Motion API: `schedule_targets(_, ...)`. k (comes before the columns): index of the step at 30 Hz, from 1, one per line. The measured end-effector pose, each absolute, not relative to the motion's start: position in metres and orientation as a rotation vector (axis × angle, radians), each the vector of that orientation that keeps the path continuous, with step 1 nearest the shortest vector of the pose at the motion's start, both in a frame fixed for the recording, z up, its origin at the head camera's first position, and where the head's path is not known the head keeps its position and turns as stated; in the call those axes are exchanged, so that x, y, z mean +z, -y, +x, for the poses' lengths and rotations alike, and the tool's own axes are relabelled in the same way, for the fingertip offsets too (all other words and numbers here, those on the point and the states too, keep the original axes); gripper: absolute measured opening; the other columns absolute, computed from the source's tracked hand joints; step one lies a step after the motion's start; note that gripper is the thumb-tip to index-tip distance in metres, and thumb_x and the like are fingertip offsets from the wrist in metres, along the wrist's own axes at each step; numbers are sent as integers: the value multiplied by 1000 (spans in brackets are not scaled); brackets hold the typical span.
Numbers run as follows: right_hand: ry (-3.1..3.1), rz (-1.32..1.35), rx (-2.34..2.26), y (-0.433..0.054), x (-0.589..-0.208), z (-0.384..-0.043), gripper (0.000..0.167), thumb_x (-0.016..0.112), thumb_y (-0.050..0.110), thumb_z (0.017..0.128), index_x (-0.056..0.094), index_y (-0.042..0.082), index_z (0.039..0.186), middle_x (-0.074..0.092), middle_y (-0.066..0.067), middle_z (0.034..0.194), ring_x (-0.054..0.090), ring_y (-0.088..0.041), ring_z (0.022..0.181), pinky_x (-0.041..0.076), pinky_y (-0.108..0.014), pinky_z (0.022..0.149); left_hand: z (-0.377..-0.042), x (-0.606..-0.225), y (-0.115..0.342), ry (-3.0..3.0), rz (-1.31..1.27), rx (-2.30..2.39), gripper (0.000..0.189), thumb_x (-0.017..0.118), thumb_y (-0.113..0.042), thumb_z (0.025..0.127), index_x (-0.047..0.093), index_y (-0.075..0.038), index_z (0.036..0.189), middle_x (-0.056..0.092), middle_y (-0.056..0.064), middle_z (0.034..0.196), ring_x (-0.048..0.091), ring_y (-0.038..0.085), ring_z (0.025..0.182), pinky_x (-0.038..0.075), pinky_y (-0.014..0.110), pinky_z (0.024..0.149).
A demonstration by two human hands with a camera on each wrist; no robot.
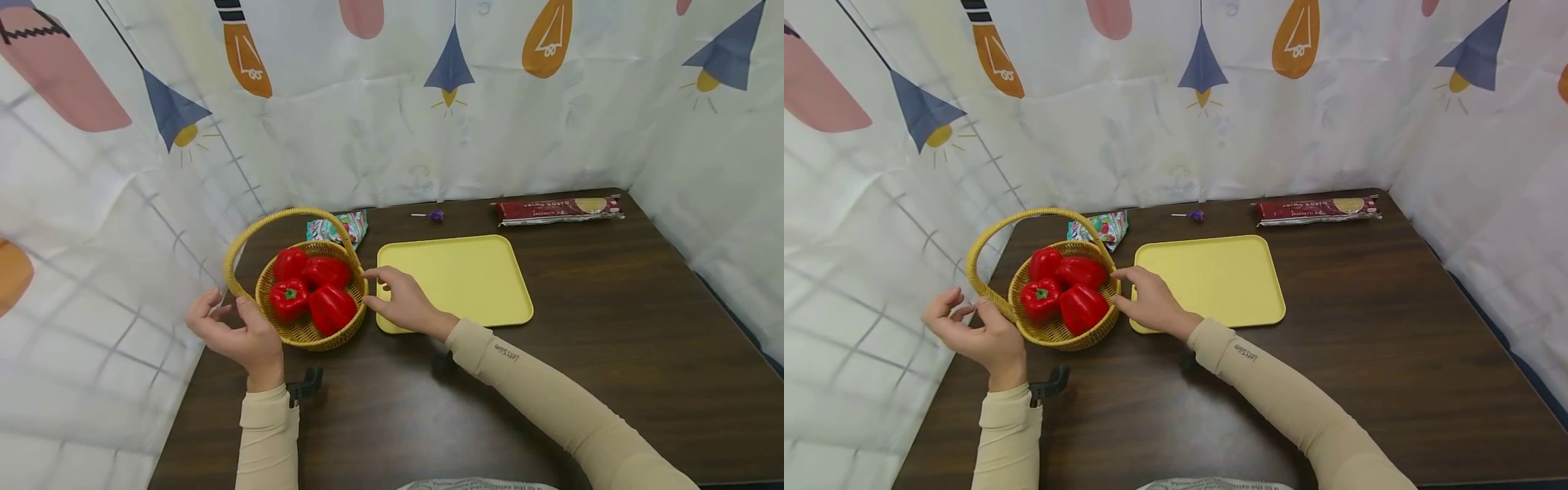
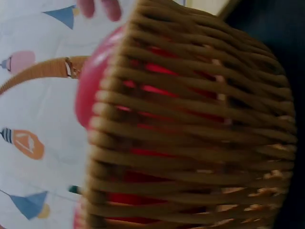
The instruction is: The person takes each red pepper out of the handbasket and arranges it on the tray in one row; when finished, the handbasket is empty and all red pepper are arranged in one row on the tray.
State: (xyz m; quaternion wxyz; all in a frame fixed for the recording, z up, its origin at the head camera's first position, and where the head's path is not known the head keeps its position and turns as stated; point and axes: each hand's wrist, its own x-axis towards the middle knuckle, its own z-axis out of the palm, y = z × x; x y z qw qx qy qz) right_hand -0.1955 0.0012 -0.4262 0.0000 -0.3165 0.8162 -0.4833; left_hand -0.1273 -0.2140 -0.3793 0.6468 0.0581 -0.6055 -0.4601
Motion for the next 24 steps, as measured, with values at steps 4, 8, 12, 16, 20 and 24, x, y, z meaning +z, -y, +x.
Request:
schedule_targets(4,-2567,-1014,-1484,13,-422,-192,46,73,22,88,59,4,128,62,-9,124,57,-26,99,50,-38,84,-131,-396,230,1573,221,-1221,35,55,2,85,54,6,119,55,9,115,49,23,103,37,29,89)
schedule_targets(8,-2567,-1006,-1392,26,-420,-192,54,75,28,87,57,4,131,62,-8,125,58,-27,98,48,-32,80,-141,-413,248,1787,352,-1376,38,58,-4,91,52,5,127,56,11,123,51,22,113,38,30,97)
schedule_targets(12,-2578,-933,-1267,38,-419,-194,63,75,38,84,54,7,134,61,-7,127,58,-21,103,49,-26,81,-158,-438,271,1883,417,-1446,31,60,-12,93,58,8,117,57,12,133,50,25,126,38,35,106)
schedule_targets(16,-2588,-876,-1144,49,-420,-195,72,75,47,82,51,8,138,62,-4,125,59,-16,104,51,-24,80,-165,-460,286,1884,446,-1520,26,60,-15,95,63,10,102,57,10,138,49,25,131,37,34,108)
schedule_targets(20,-2628,-857,-969,59,-419,-195,80,71,55,81,47,10,142,61,-2,125,57,-13,102,51,-24,79,-166,-471,291,1857,450,-1572,23,59,-14,96,64,8,97,59,10,136,50,24,131,37,32,108)
schedule_targets(24,-2646,-838,-839,66,-416,-194,86,73,56,78,42,10,144,61,-1,123,56,-14,100,51,-27,79,-167,-475,292,1850,418,-1558,22,59,-16,96,66,5,96,61,8,133,50,23,130,37,31,108)
